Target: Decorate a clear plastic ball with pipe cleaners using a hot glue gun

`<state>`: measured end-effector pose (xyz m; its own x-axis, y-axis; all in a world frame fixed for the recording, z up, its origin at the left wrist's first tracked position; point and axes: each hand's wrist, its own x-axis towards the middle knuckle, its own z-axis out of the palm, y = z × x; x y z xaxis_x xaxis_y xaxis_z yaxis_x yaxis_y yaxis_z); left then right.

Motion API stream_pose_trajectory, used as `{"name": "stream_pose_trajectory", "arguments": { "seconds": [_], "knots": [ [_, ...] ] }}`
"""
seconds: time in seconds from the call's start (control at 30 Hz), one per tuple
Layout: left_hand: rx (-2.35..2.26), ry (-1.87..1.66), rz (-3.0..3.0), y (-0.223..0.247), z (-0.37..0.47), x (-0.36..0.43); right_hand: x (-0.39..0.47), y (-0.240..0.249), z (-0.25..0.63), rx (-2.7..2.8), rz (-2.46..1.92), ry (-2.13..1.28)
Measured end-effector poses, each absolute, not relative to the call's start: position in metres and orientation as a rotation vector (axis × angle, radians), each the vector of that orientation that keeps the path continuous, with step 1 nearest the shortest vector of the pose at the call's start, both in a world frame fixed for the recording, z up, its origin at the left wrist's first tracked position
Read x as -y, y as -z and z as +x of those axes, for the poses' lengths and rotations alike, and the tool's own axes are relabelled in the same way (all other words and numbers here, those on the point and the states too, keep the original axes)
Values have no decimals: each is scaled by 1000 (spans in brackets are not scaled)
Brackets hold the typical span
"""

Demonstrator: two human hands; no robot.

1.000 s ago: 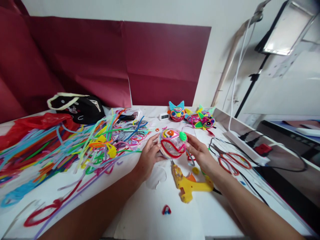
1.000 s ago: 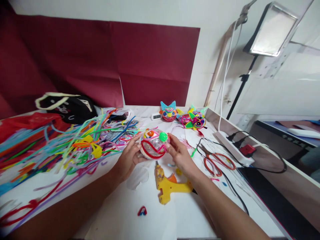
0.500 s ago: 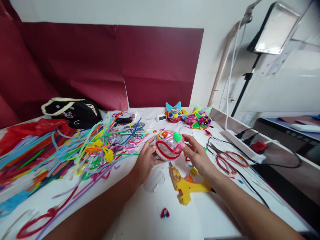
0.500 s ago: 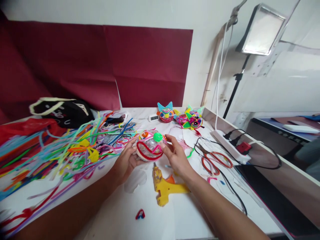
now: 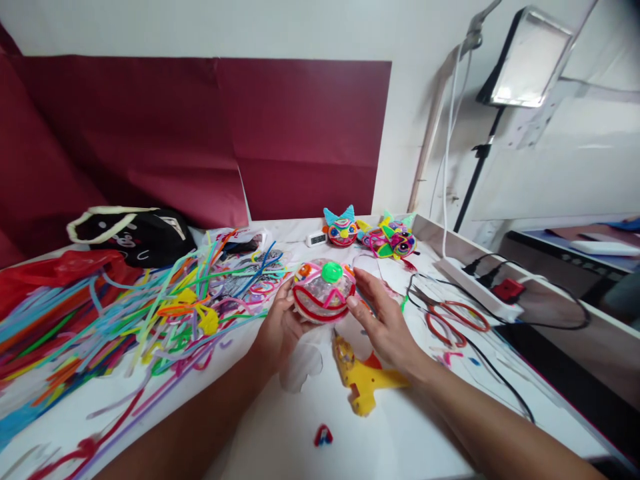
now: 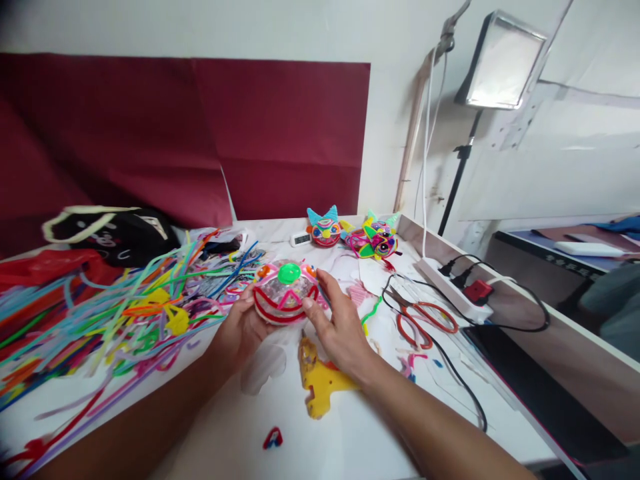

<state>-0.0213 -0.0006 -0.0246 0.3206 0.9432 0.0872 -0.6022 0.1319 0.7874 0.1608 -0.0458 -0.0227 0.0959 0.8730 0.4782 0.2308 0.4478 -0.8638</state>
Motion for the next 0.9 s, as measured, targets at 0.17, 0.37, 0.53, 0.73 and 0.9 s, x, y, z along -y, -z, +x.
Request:
{"name": "stream_pose_trajectory", "arguments": {
  "seconds": [0.17,0.37,0.53,0.73,0.9],
  "knots": [
    [-438,-1187,872,25,-25,-1,58,21,156,1538,-1122,-466],
    [-421,-1170,897,22,-28,0,63,25,150,1618,-1046,-151],
    [-415,-1215,961,23,-30,3,61,29,149,1634,-961,39],
    [-425,-1222,1001,21,-32,5,59,32,150,1679,-870,187],
    [-415,-1207,985,18,-39,4,62,33,150,1697,-799,266]
  ]
}}
